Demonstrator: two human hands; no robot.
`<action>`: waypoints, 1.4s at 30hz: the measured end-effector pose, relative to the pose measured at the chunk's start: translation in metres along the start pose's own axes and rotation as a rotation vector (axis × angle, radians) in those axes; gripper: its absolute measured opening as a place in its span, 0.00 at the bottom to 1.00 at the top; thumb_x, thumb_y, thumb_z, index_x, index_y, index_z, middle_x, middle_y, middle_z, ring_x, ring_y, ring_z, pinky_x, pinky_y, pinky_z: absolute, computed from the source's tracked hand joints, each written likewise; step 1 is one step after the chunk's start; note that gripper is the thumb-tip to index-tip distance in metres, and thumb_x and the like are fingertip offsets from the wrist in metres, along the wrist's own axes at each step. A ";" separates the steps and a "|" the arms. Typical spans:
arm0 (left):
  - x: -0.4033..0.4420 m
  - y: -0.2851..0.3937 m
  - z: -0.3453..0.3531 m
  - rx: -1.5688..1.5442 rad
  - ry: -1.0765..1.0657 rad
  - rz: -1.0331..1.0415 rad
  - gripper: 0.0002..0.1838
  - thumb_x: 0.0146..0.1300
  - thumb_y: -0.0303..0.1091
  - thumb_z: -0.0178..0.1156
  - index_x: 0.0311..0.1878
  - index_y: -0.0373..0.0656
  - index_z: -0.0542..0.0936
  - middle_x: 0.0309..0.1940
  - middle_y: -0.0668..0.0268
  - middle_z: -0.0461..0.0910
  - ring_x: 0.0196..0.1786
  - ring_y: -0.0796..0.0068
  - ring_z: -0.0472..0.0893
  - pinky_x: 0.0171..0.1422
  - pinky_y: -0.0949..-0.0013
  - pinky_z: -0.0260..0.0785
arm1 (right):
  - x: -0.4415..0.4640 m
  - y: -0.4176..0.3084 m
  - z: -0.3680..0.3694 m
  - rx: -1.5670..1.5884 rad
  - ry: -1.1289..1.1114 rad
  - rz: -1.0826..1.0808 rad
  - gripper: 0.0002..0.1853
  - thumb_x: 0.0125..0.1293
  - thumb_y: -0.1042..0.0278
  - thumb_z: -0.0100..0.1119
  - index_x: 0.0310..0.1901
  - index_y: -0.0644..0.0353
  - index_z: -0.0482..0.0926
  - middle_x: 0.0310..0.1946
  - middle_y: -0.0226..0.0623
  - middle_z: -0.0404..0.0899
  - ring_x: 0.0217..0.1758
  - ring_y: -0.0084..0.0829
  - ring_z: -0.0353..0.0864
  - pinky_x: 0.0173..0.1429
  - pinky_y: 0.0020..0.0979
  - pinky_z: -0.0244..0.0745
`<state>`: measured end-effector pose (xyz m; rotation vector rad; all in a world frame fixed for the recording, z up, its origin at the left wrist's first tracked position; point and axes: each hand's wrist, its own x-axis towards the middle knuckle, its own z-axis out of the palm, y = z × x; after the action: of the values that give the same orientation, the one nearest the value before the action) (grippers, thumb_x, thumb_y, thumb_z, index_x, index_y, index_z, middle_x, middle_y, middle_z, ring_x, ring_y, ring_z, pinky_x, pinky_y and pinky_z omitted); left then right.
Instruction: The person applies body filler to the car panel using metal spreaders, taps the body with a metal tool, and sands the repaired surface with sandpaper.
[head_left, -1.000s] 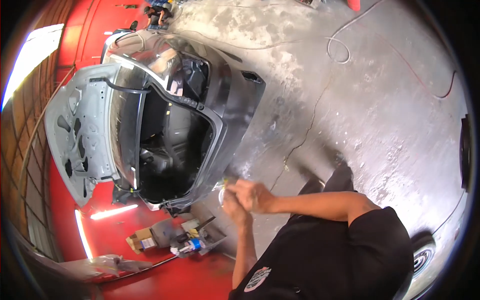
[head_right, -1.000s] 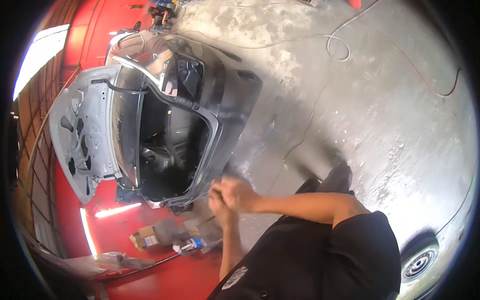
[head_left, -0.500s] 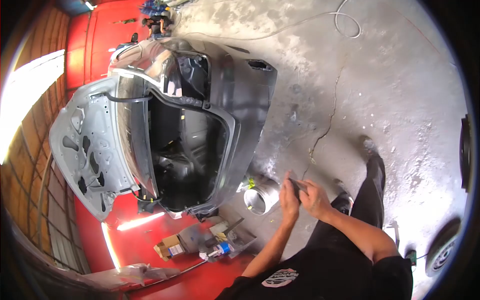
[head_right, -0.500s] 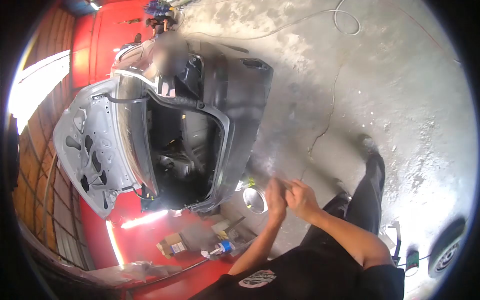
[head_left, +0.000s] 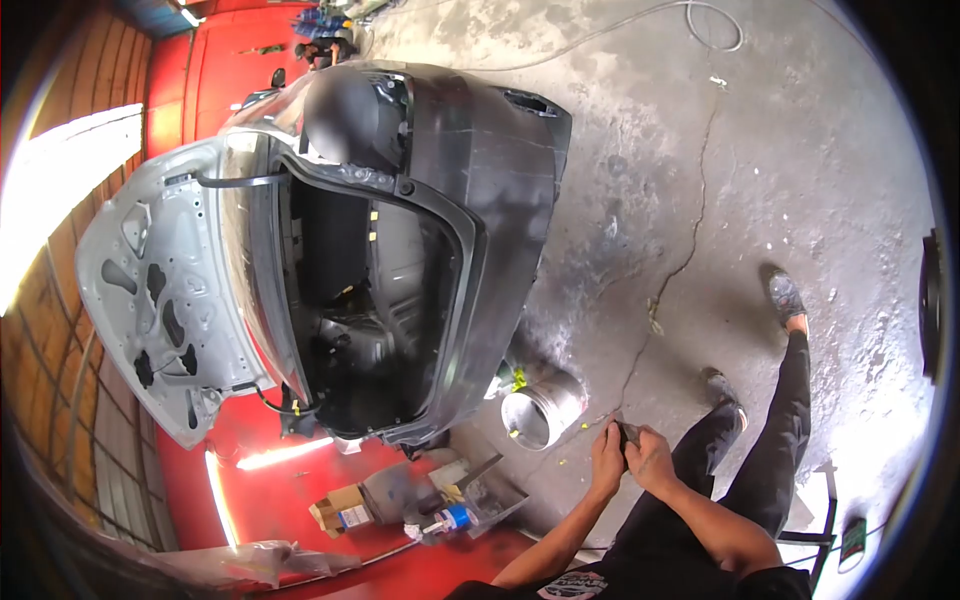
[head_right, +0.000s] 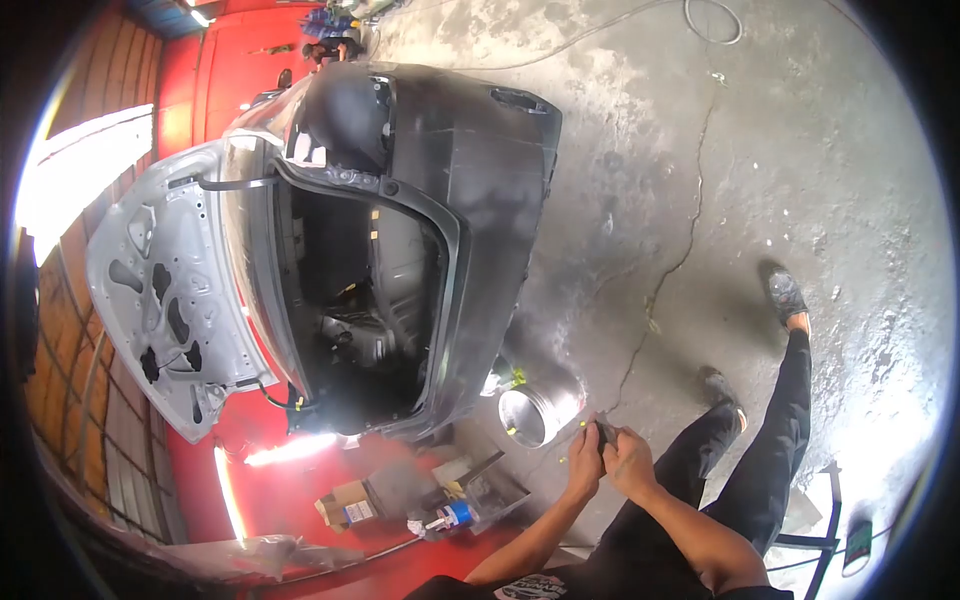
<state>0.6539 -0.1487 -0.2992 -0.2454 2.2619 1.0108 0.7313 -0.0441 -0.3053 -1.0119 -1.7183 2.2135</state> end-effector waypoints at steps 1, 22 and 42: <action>0.004 -0.006 0.001 0.001 -0.002 -0.013 0.29 0.82 0.45 0.46 0.72 0.28 0.70 0.66 0.47 0.78 0.67 0.61 0.77 0.71 0.65 0.66 | 0.001 0.002 -0.001 -0.001 -0.024 0.034 0.10 0.62 0.74 0.55 0.40 0.70 0.81 0.35 0.57 0.80 0.38 0.61 0.81 0.44 0.53 0.76; 0.020 -0.008 0.034 0.076 -0.028 -0.045 0.31 0.84 0.50 0.42 0.70 0.29 0.73 0.62 0.50 0.80 0.66 0.67 0.76 0.72 0.67 0.64 | 0.038 0.053 -0.016 0.010 -0.020 0.042 0.14 0.62 0.75 0.56 0.48 0.67 0.82 0.36 0.56 0.80 0.40 0.59 0.81 0.46 0.51 0.77; -0.019 0.136 0.046 0.183 -0.003 0.265 0.28 0.84 0.47 0.42 0.68 0.33 0.77 0.38 0.63 0.82 0.40 0.75 0.76 0.48 0.67 0.71 | 0.106 -0.083 -0.082 -0.142 -0.021 -0.225 0.15 0.68 0.72 0.55 0.52 0.70 0.82 0.39 0.55 0.80 0.43 0.58 0.81 0.47 0.48 0.78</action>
<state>0.6350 -0.0234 -0.2284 0.1379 2.4100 0.9232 0.6771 0.1019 -0.2826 -0.7797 -1.9167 1.9941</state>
